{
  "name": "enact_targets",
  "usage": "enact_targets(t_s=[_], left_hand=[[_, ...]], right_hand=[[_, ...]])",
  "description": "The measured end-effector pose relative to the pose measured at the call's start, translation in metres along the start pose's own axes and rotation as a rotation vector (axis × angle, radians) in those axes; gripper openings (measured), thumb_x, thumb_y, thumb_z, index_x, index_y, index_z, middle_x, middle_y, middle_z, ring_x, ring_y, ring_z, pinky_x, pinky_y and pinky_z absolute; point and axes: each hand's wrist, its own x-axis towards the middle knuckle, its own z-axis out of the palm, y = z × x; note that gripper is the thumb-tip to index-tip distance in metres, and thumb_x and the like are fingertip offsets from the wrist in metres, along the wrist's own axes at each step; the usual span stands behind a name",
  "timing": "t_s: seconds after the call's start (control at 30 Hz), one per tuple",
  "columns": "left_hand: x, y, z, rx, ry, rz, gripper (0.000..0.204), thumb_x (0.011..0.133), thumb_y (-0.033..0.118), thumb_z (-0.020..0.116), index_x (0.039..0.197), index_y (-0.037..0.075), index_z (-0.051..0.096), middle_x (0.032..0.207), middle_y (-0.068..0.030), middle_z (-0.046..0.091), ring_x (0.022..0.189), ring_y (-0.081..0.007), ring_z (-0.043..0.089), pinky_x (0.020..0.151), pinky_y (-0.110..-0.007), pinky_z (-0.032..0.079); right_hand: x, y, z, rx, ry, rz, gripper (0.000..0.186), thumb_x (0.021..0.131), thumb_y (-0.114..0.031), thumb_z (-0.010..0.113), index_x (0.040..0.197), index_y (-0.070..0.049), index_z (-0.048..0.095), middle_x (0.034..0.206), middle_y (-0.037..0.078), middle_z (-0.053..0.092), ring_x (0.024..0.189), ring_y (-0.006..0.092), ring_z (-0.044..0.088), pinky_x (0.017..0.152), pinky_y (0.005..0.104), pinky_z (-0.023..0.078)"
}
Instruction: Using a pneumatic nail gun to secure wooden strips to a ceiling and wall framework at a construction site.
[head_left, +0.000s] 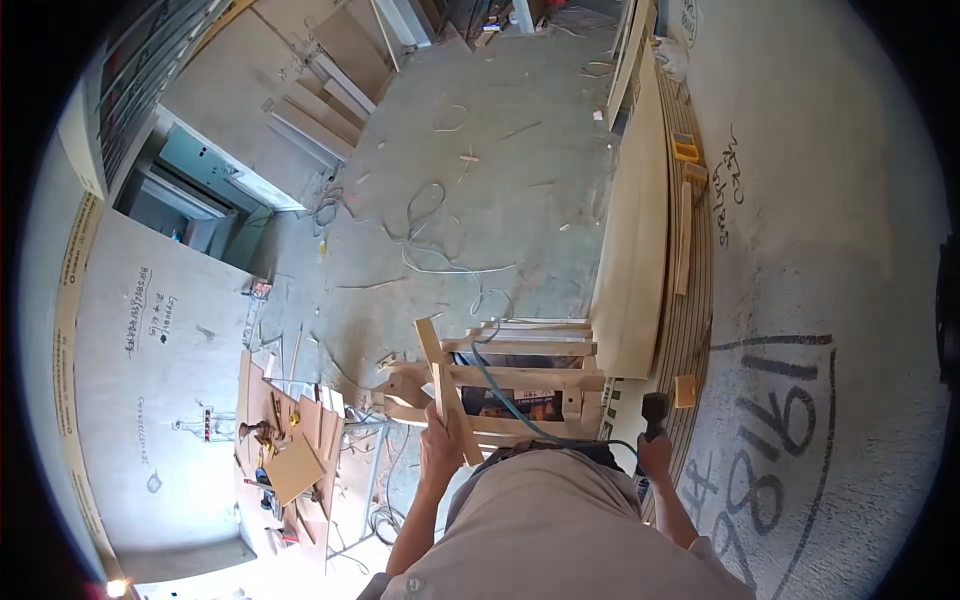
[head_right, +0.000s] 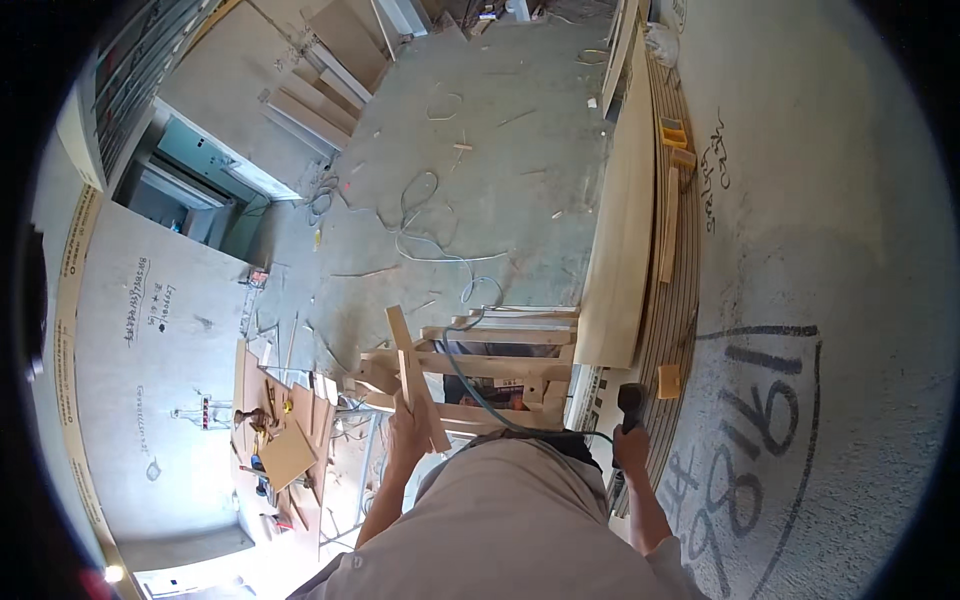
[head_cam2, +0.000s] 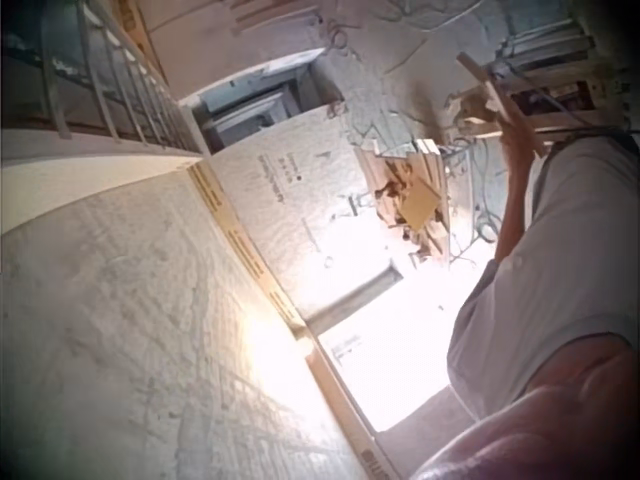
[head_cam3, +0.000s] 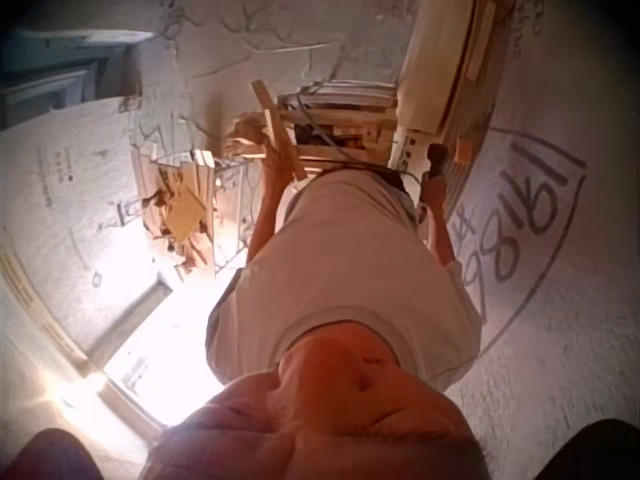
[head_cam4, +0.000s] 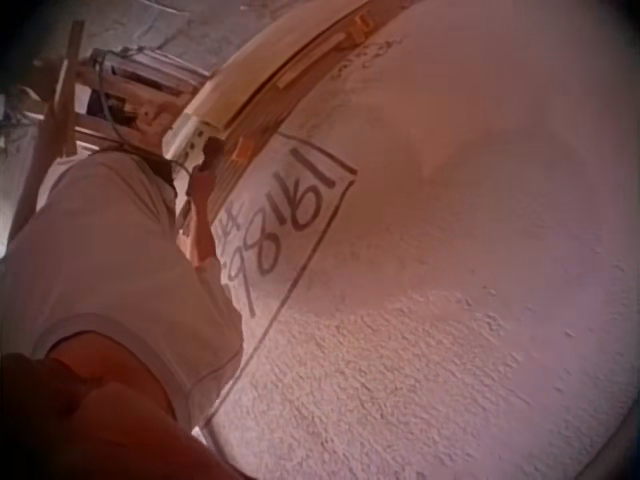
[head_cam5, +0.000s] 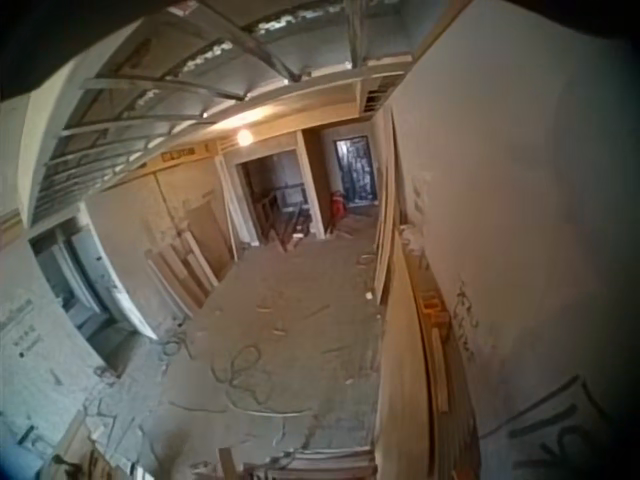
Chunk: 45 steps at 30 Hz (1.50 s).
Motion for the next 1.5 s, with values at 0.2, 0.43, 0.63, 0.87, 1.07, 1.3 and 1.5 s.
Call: enact_targets(t_s=[0.2,0.43,0.63,0.87,1.07,1.3,1.5], left_hand=[[0.000,-0.012,-0.023,0.127,0.038,-0.143,0.036,0.102,0.026,0.047,0.129,0.003,0.043,0.078,-0.0270,0.062,0.074,-0.0522,0.060,0.067,-0.057,0.048],[0.008,0.001,-0.008,0.168,0.248,0.000,0.034,0.098,0.014,0.051,0.129,0.004,0.046,0.110,-0.0276,0.055,0.096,-0.0471,0.058,0.077,-0.053,0.047],[0.002,0.002,-0.033,0.648,0.371,0.282,0.033,0.090,0.007,0.057,0.123,0.005,0.055,0.111,-0.0173,0.056,0.105,-0.0362,0.057,0.087,-0.046,0.047],[0.062,0.009,-0.039,0.996,-0.179,1.258,0.033,0.077,0.018,0.067,0.108,0.010,0.061,0.104,-0.0057,0.056,0.104,-0.0219,0.057,0.096,-0.039,0.047],[0.095,0.014,-0.040,1.127,-0.153,1.584,0.026,0.077,0.021,0.067,0.100,0.013,0.059,0.096,-0.0011,0.055,0.103,-0.0169,0.057,0.094,-0.035,0.046],[0.101,0.045,-0.036,1.215,-0.219,1.737,0.028,0.075,0.022,0.070,0.101,0.013,0.061,0.097,-0.0021,0.057,0.102,-0.0172,0.058,0.098,-0.037,0.046],[0.113,0.078,-0.008,0.969,-0.381,1.622,0.027,0.078,0.019,0.070,0.104,0.013,0.064,0.107,-0.0061,0.057,0.099,-0.0219,0.060,0.093,-0.037,0.050]], right_hand=[[0.046,-0.035,-0.009,0.209,0.023,-0.195,0.032,0.080,-0.029,0.070,0.085,0.003,0.066,0.079,0.024,0.069,0.079,0.0418,0.069,0.068,0.0477,0.052],[0.082,-0.036,-0.010,0.236,0.003,-0.172,0.030,0.079,-0.026,0.071,0.076,0.002,0.064,0.063,0.011,0.064,0.058,0.0236,0.064,0.057,0.0404,0.048],[0.091,-0.075,-0.062,0.241,-0.089,-0.191,0.029,0.079,-0.027,0.071,0.071,0.000,0.064,0.058,0.005,0.059,0.052,0.0169,0.059,0.052,0.0358,0.046],[0.062,-0.188,-0.194,0.427,-0.325,-0.288,0.027,0.088,-0.027,0.067,0.076,-0.004,0.061,0.063,0.003,0.057,0.055,0.0151,0.057,0.055,0.0349,0.049],[0.002,-0.298,-0.313,0.965,-0.382,-0.526,0.022,0.092,-0.024,0.064,0.082,-0.008,0.052,0.069,0.000,0.049,0.054,0.0106,0.051,0.050,0.0356,0.054],[-0.050,-0.438,-0.438,1.544,-0.339,-1.044,0.015,0.098,-0.016,0.059,0.087,-0.011,0.050,0.073,-0.005,0.043,0.058,0.0085,0.046,0.060,0.0335,0.047],[-0.120,-0.488,-0.462,1.185,0.123,-1.307,0.024,0.092,-0.028,0.068,0.091,-0.006,0.060,0.082,0.007,0.062,0.074,0.0209,0.064,0.068,0.0379,0.055]])
